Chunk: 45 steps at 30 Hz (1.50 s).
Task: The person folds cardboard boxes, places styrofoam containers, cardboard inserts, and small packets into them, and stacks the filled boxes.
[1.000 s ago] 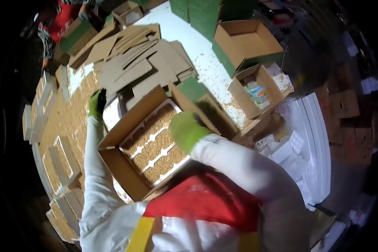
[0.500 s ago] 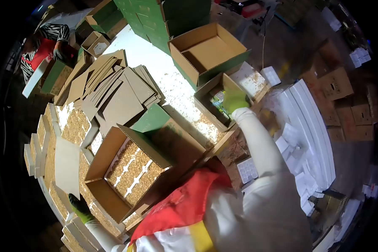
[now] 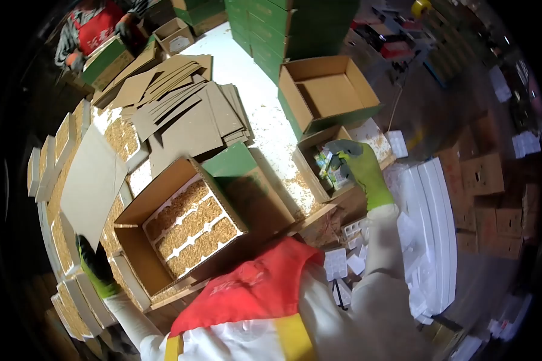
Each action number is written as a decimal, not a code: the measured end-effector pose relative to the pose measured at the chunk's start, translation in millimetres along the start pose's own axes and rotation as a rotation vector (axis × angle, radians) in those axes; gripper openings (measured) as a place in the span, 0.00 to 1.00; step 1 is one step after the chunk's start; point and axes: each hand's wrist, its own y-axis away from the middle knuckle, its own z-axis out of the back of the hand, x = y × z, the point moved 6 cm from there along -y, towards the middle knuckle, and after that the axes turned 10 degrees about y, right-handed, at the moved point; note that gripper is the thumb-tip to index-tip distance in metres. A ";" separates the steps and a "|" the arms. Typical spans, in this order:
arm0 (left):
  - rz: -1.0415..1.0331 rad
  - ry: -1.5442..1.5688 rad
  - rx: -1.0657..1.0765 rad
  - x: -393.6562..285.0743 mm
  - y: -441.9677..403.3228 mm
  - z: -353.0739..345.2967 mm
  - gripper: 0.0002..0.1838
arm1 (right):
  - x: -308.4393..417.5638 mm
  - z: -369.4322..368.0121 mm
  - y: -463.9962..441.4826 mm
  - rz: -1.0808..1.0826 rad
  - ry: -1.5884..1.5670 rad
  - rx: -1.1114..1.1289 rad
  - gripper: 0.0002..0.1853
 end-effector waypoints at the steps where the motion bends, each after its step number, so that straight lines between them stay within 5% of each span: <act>1: -0.092 -0.126 0.009 -32.2 -13.1 -3.2 0.28 | 10.5 -10.4 3.7 0.067 -0.083 0.065 0.12; 3: 0.662 1.044 -0.113 -43.8 -24.4 -21.4 0.28 | 30.2 -35.2 6.0 0.192 -0.251 0.225 0.12; 5: 0.873 1.129 -0.122 -103.2 -38.2 -20.9 0.31 | 84.9 -106.8 32.0 0.317 -0.325 0.355 0.12; 6: 0.764 1.134 -0.031 -113.8 -43.0 -24.4 0.32 | 100.8 -146.0 48.3 0.322 -0.180 0.330 0.12; 9: 0.606 1.223 0.246 -165.3 -42.8 -23.3 0.34 | 131.8 -223.7 87.3 0.797 0.528 0.450 0.15; 10: 0.516 1.018 0.322 -160.0 -27.4 -24.3 0.33 | 113.1 -220.4 78.0 0.665 0.452 0.427 0.16; 11: 0.428 0.824 0.386 -157.0 -8.5 -30.0 0.33 | 87.4 -196.9 71.5 0.261 0.067 0.381 0.15; 15: 0.266 0.278 0.583 -207.5 26.4 -11.5 0.29 | 107.6 -141.5 66.2 0.338 -0.020 0.095 0.17; 17: 0.121 0.087 0.629 -214.4 36.0 -18.3 0.26 | 161.1 -186.2 105.5 0.714 0.079 0.228 0.18; 19: -0.006 -0.051 0.779 -199.0 43.2 -50.3 0.27 | 185.5 -248.6 125.3 1.141 0.618 0.436 0.23; 23: -0.139 -0.335 0.986 -177.2 57.4 -103.7 0.31 | 114.2 -306.0 109.7 1.404 1.185 0.599 0.18; 25: -0.301 -0.351 1.048 -198.2 54.1 -82.3 0.32 | 159.8 -271.9 104.3 1.047 0.780 0.585 0.17; 27: -0.198 0.037 0.835 -209.1 32.4 -32.4 0.30 | 149.9 -217.6 71.6 0.774 0.338 0.440 0.15; 29: 0.014 0.500 0.381 -186.2 16.5 23.1 0.26 | 109.6 -171.4 34.3 0.422 0.275 0.325 0.16; 30: 0.323 0.668 0.191 -145.1 34.7 27.7 0.26 | 106.8 -173.8 41.5 0.314 0.270 0.342 0.18; 31: 0.535 0.762 0.047 -105.6 54.5 15.6 0.29 | 83.2 -186.5 40.8 0.437 0.193 0.451 0.20; 32: 0.308 0.728 0.059 -106.3 65.2 -12.5 0.29 | 63.0 -209.2 55.4 0.407 0.294 0.562 0.22; 33: 0.074 0.688 0.056 -116.2 68.3 -32.4 0.30 | 26.9 -241.3 53.5 0.949 0.661 0.453 0.24; 34: 0.056 0.378 0.451 -144.5 61.3 -50.9 0.33 | 63.5 -277.8 93.4 1.060 1.198 0.483 0.25; 35: -0.002 0.198 0.574 -158.3 66.7 -71.0 0.37 | 48.5 -283.7 79.5 0.892 1.127 0.573 0.27; 37: -0.060 0.306 0.332 -148.3 64.3 -78.5 0.41 | 52.0 -266.6 64.0 0.694 0.853 0.326 0.40; 39: 0.382 0.499 0.066 -121.5 86.2 -94.2 0.43 | 7.1 -264.0 56.1 0.659 0.981 0.063 0.47; 41: 0.713 0.753 0.030 -96.8 119.3 -120.3 0.44 | -27.7 -277.0 64.3 0.548 1.299 -0.001 0.51; 43: 0.758 0.594 0.110 -102.5 105.2 -103.9 0.44 | -15.9 -277.8 63.4 0.418 0.425 0.264 0.48; 44: 0.916 1.036 0.007 -80.6 113.3 -120.9 0.41 | -25.3 -278.3 58.1 0.289 0.225 0.341 0.47; 45: 0.974 1.154 0.057 -77.1 113.5 -126.3 0.36 | -34.7 -278.6 53.5 0.151 0.027 0.392 0.46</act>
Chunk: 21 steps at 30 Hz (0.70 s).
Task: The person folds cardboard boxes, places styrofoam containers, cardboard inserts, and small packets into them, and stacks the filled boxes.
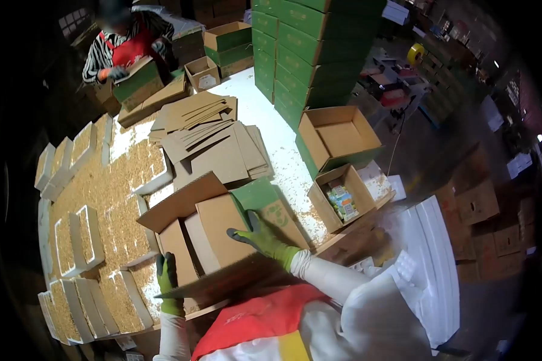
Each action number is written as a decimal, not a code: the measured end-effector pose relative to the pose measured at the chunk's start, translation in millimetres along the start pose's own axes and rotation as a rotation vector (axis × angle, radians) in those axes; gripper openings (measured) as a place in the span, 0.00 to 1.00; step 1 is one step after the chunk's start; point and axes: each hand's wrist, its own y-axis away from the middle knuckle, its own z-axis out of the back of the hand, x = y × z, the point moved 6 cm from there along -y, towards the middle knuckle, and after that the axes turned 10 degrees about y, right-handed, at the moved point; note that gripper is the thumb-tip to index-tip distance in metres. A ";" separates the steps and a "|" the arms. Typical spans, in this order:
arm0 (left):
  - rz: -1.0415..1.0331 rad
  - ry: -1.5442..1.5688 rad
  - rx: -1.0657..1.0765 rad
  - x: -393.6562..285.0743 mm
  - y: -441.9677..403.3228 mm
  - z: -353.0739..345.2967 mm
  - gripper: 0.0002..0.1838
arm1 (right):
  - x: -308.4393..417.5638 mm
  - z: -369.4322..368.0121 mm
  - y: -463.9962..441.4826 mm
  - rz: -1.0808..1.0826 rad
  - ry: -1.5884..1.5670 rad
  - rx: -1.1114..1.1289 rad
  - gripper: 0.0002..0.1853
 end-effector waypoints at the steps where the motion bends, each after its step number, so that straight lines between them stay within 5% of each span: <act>1: 0.092 0.087 0.048 4.3 -4.0 0.5 0.31 | 13.3 10.9 -1.3 0.052 0.060 -0.006 0.46; 4: 0.130 0.161 0.082 -8.7 2.6 -53.8 0.26 | 77.7 75.1 5.1 0.139 0.371 0.042 0.40; 5: 0.161 0.189 0.070 -32.0 14.1 -95.6 0.26 | 60.1 97.6 -7.1 0.054 0.044 0.052 0.39; 6: 0.197 0.205 0.062 -45.8 21.2 -124.8 0.26 | 52.5 127.8 -0.4 0.227 -0.355 0.144 0.36; 8: 0.032 0.162 0.022 -33.3 9.1 -150.9 0.27 | 38.3 197.4 8.3 0.184 -0.285 -0.097 0.30; 9: -0.050 0.139 0.009 -28.2 3.1 -161.4 0.27 | 37.1 230.8 24.9 0.340 0.373 -0.305 0.34; 10: 0.026 0.269 0.146 -22.8 -2.9 -182.8 0.28 | 25.3 249.2 43.0 0.267 0.797 -0.265 0.40; 12: 0.191 0.544 0.396 -17.9 -15.5 -216.7 0.30 | -54.3 236.8 75.1 0.122 1.285 -0.101 0.36; 14: 0.331 0.768 0.570 -17.1 -24.2 -248.2 0.31 | -68.0 213.6 94.1 0.454 1.636 -0.178 0.28; 16: 0.464 0.916 0.676 -15.2 -31.3 -278.9 0.30 | -67.4 219.3 99.6 0.294 1.360 0.091 0.22; 18: -0.250 0.244 0.616 0.8 -57.2 -258.1 0.29 | -48.9 234.2 103.6 0.258 1.328 0.276 0.18; 19: -0.357 0.063 0.646 3.1 -59.7 -259.5 0.28 | -52.3 240.6 105.8 0.381 1.388 0.189 0.14; 21: -0.137 0.296 0.642 6.7 -57.4 -272.2 0.28 | -41.0 255.9 96.9 0.553 1.528 0.226 0.13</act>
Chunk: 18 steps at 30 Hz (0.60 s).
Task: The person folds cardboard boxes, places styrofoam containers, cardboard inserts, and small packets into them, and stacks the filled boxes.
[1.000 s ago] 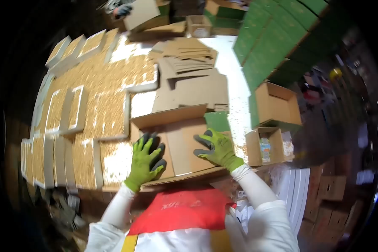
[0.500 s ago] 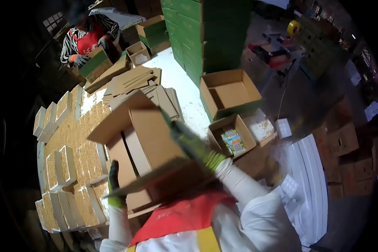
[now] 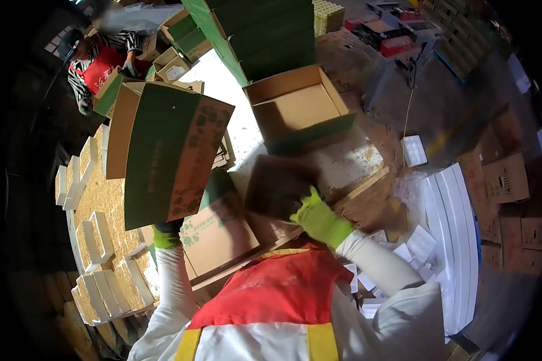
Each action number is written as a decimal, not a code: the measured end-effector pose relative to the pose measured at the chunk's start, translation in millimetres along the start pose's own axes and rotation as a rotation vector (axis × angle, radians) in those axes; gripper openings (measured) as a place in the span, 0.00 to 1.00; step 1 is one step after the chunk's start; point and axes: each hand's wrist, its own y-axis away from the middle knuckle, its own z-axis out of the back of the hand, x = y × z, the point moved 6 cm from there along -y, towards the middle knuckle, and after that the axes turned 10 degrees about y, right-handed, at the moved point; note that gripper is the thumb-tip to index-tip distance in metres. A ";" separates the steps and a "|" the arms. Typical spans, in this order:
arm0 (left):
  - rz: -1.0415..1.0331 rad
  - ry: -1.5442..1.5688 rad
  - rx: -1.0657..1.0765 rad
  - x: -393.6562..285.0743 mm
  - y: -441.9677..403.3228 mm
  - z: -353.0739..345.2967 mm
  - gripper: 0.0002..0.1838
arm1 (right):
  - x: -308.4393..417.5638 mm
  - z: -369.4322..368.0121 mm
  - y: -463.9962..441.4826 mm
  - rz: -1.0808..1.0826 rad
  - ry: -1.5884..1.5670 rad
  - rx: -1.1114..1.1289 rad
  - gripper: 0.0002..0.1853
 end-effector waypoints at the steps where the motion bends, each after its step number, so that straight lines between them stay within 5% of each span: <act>1: 0.072 0.159 -0.032 3.2 -2.5 -5.4 0.28 | -11.5 3.3 -5.0 0.077 0.080 -0.022 0.13; 2: 0.118 0.261 -0.052 5.4 -5.0 -12.2 0.28 | -22.4 -2.0 -7.3 0.201 -0.058 -0.103 0.13; 5: 0.215 0.470 -0.049 13.8 -17.7 -35.5 0.29 | -14.3 -28.2 2.4 0.355 0.289 -0.034 0.12; 7: 0.281 0.588 0.011 21.3 -28.1 -52.8 0.30 | -13.4 -3.1 2.6 0.409 0.146 0.044 0.13; 8: 0.330 0.645 0.045 24.0 -31.8 -61.6 0.30 | -21.1 27.3 4.7 0.363 -0.039 -0.092 0.15; 10: 0.398 0.783 -0.057 26.5 -34.7 -79.0 0.32 | -59.2 91.9 10.7 0.187 -0.394 -0.266 0.20; 11: 0.096 0.432 -0.437 37.8 -34.7 -39.5 0.32 | -91.1 109.3 10.2 0.063 -0.558 -0.297 0.23; 12: 0.051 0.259 -0.440 48.9 -37.7 -30.1 0.31 | -127.5 97.5 16.8 -0.224 -0.813 -0.559 0.19; 14: -0.041 -0.096 -0.433 61.5 -46.4 -15.9 0.29 | -207.8 68.9 26.8 -0.621 -0.913 -0.628 0.20; 15: -0.088 -0.277 -0.420 62.5 -52.5 -16.2 0.29 | -238.8 47.6 26.8 -0.715 -0.941 -0.618 0.21; 18: 0.067 -0.039 -0.388 95.1 -73.0 -39.8 0.30 | -282.0 -25.4 4.4 -0.762 -1.090 -0.509 0.23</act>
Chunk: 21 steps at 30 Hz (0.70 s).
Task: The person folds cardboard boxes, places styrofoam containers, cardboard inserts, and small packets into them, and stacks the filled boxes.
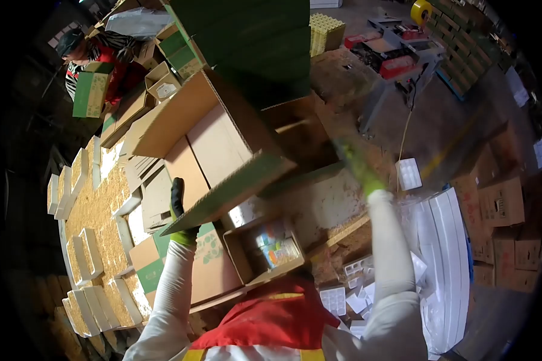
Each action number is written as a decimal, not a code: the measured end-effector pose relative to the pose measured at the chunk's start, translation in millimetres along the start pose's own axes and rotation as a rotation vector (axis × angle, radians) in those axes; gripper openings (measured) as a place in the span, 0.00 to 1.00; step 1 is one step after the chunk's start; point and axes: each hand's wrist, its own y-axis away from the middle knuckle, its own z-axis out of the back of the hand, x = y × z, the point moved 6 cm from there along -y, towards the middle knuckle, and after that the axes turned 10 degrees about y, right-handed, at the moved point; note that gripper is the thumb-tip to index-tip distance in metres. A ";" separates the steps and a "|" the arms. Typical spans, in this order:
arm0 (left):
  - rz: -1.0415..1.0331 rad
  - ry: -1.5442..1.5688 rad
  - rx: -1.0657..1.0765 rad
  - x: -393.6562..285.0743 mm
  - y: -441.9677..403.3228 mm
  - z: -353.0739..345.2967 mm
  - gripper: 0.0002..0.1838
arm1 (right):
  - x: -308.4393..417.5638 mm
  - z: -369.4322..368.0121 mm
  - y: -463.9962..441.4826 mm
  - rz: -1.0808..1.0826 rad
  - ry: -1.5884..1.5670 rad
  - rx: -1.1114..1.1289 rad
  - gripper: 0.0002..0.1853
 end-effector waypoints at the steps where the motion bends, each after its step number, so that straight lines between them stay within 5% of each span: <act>1: 0.067 0.062 0.016 9.3 -4.2 -11.3 0.30 | -16.1 -7.2 -5.8 -0.024 -0.026 0.058 0.23; 6: 0.210 0.057 0.252 22.6 -14.0 -37.9 0.28 | -20.6 -29.7 -4.5 -0.037 0.065 0.428 0.26; 7: 0.219 0.050 0.310 22.7 -19.9 -48.1 0.27 | -15.8 -33.6 -1.4 0.002 0.151 0.456 0.26; 8: 0.365 0.425 0.586 20.5 -27.1 -77.1 0.26 | -9.0 -38.9 1.7 0.048 0.239 0.466 0.27; 10: 0.406 0.442 0.474 18.4 -35.4 -96.8 0.26 | 8.6 -50.8 11.1 0.316 0.566 0.322 0.26; 11: 0.318 0.080 0.094 21.5 -35.0 -81.1 0.26 | 1.0 -53.4 23.9 0.210 0.370 0.316 0.24; 13: -0.395 -0.763 0.500 15.8 -33.4 -90.6 0.28 | -14.5 -58.3 49.6 0.017 -0.049 0.253 0.21; 14: -0.480 -0.715 0.575 20.4 -28.2 -87.0 0.33 | -29.5 -57.6 56.7 -0.114 -0.226 0.178 0.19; 15: 0.148 -0.355 0.233 46.0 -48.5 -65.8 0.33 | -48.2 -60.9 63.8 -0.237 -0.406 0.094 0.18; 19: 0.380 -0.497 0.178 38.3 -28.0 -74.7 0.25 | -120.6 -63.7 84.8 -0.567 -0.850 -0.518 0.23; 21: 0.337 -0.357 0.247 40.1 -23.7 -73.5 0.37 | -121.6 -49.6 68.4 -0.565 -0.975 -0.648 0.26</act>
